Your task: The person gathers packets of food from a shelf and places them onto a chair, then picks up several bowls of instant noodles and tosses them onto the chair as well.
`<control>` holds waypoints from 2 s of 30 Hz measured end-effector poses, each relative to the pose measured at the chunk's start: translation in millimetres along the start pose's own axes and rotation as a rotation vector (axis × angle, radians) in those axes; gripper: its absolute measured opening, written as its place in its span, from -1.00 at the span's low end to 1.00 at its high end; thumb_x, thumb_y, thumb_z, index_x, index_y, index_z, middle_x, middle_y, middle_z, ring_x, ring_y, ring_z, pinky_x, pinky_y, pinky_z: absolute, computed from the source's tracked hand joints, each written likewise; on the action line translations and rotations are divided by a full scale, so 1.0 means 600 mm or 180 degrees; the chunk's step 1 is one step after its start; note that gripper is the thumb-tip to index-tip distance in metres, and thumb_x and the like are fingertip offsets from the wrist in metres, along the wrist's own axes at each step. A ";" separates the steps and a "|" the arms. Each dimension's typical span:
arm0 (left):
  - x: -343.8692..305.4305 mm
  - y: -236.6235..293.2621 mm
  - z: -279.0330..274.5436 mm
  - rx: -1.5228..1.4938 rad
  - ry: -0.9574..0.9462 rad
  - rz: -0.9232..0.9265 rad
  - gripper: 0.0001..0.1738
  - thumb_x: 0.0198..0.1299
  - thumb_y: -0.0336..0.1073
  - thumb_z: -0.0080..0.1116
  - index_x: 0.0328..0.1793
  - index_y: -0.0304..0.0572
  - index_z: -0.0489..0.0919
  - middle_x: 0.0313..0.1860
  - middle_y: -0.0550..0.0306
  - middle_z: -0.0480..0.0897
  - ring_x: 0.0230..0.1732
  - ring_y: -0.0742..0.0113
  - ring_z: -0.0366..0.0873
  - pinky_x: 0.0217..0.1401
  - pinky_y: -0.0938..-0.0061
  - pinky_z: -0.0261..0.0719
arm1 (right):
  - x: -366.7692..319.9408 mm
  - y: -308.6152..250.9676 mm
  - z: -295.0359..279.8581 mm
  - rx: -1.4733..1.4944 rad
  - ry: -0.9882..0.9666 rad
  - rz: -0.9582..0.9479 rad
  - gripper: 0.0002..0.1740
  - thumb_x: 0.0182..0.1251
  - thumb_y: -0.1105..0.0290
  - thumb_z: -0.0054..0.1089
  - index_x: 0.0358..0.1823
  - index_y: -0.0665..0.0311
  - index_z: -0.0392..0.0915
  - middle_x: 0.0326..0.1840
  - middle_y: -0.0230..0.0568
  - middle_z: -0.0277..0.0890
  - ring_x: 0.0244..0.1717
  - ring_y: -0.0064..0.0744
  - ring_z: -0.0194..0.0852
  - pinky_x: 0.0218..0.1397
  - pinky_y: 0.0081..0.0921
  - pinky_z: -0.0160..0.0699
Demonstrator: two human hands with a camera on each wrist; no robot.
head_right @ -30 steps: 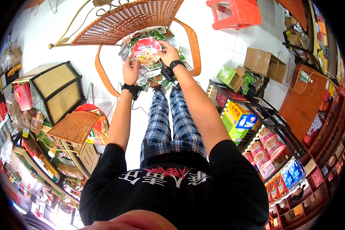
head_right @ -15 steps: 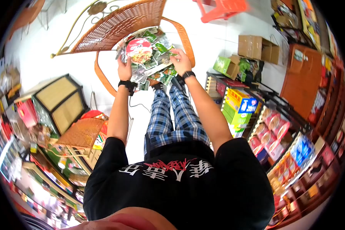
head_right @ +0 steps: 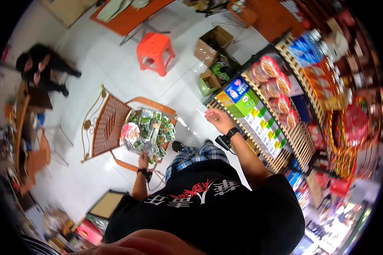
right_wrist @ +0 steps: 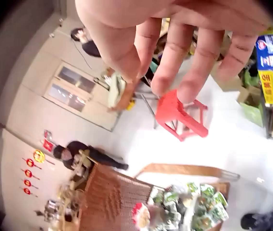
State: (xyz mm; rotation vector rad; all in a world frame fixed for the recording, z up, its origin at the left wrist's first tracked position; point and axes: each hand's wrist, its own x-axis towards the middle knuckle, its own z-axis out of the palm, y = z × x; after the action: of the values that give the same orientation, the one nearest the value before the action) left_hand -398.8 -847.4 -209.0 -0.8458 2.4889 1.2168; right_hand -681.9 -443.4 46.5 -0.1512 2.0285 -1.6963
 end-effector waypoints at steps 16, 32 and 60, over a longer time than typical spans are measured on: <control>0.066 0.245 0.162 0.3864 -0.1751 0.2379 -0.64 0.14 -0.06 0.14 -0.16 -0.21 0.62 -0.28 -0.11 0.67 -0.22 0.01 0.67 -0.21 0.23 0.64 | -0.705 -0.541 -0.208 0.0057 0.0996 -0.4266 -0.61 -0.08 0.31 0.59 -0.45 -0.01 0.41 -0.61 -0.44 0.18 -0.50 -0.48 0.05 -0.46 -0.46 0.17; -0.175 0.656 0.497 0.0392 -0.3276 0.1678 -0.72 0.20 -0.31 0.14 0.04 -0.13 0.58 -0.36 0.16 0.65 -0.41 0.45 0.54 -0.31 0.53 0.52 | -1.011 -0.358 -0.335 0.0567 0.2317 -0.5561 -0.54 -0.13 0.03 0.56 -0.18 -0.20 0.53 -0.41 -0.65 0.32 -0.56 -0.70 0.22 -0.40 -0.55 0.10; -0.108 1.111 0.852 0.0061 -0.2860 0.3471 -0.23 0.16 -0.30 0.19 0.49 -0.19 0.17 0.24 -0.23 0.49 0.25 0.00 0.47 0.24 0.37 0.42 | -0.337 0.196 -0.752 -0.2344 0.2705 0.1709 0.27 -0.32 -0.10 0.56 0.49 -0.07 0.01 0.53 0.18 -0.10 0.51 0.26 -0.19 0.50 -0.02 0.02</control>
State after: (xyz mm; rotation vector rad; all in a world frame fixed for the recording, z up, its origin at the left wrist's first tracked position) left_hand -760.9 -99.7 -71.1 1.0406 2.0460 1.3433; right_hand -673.7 64.8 43.3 0.9342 2.8452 -0.6405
